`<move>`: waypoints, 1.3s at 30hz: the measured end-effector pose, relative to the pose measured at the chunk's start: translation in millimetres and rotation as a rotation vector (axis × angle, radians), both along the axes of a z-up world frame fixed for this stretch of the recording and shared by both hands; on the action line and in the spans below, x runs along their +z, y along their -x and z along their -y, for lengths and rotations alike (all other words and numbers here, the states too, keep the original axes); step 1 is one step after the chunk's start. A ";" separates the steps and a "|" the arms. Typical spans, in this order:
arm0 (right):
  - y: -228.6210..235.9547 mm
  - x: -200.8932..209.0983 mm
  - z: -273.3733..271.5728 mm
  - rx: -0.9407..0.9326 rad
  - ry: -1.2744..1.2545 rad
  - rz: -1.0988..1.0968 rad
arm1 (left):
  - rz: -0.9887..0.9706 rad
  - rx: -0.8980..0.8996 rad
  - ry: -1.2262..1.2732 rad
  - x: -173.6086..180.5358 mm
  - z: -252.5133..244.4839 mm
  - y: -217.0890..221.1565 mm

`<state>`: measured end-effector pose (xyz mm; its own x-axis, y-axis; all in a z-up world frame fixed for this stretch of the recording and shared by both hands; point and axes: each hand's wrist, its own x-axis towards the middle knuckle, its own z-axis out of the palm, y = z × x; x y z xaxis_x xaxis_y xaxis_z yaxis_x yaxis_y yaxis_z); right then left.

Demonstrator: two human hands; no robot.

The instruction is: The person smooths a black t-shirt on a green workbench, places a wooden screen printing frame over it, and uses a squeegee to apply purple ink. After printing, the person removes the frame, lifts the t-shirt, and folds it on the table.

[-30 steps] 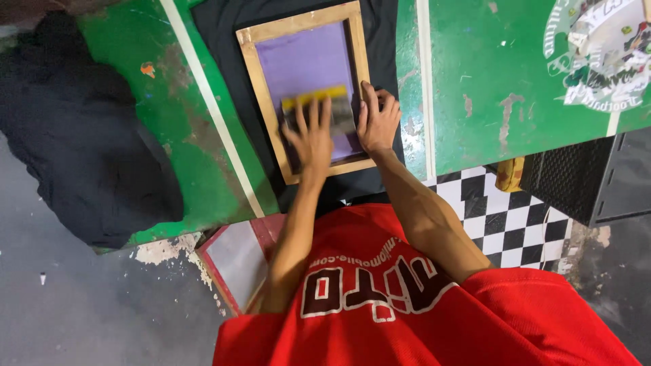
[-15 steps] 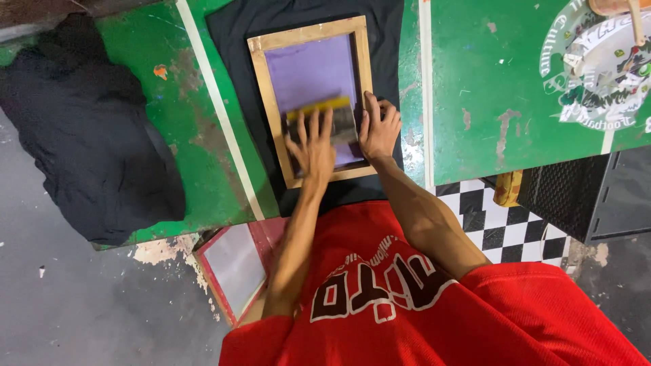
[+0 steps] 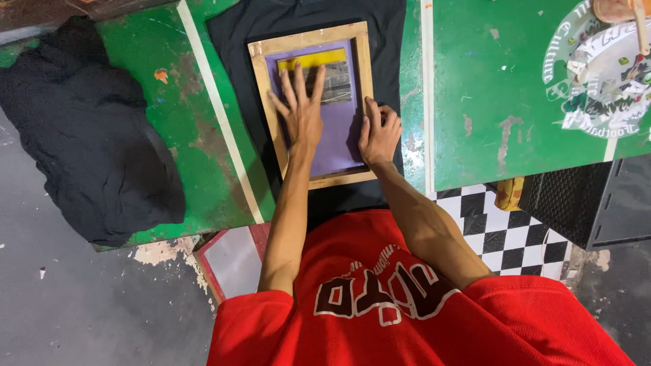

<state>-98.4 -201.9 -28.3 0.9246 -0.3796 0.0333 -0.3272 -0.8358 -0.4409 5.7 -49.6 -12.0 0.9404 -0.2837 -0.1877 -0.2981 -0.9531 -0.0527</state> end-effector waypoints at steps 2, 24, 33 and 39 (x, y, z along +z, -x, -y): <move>0.6 -0.9 -0.5 0.009 0.026 0.005 | -0.005 0.067 0.034 17.0 -7.8 11.8; 22.8 -5.0 16.5 0.101 0.117 -0.040 | -0.254 0.131 0.312 -30.4 -76.8 222.9; 109.9 54.4 34.1 0.464 -0.119 -0.528 | -0.496 0.116 0.208 -25.7 -80.9 207.2; 136.1 44.9 38.8 0.444 -0.036 -0.775 | -0.443 0.056 0.187 -32.1 -89.6 204.3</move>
<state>-234.5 -240.7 16.6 0.7447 0.0296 -0.6667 -0.1941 -0.9462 -0.2588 -198.6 40.0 -44.0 0.7960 -0.3022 -0.5244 -0.2011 -0.9492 0.2418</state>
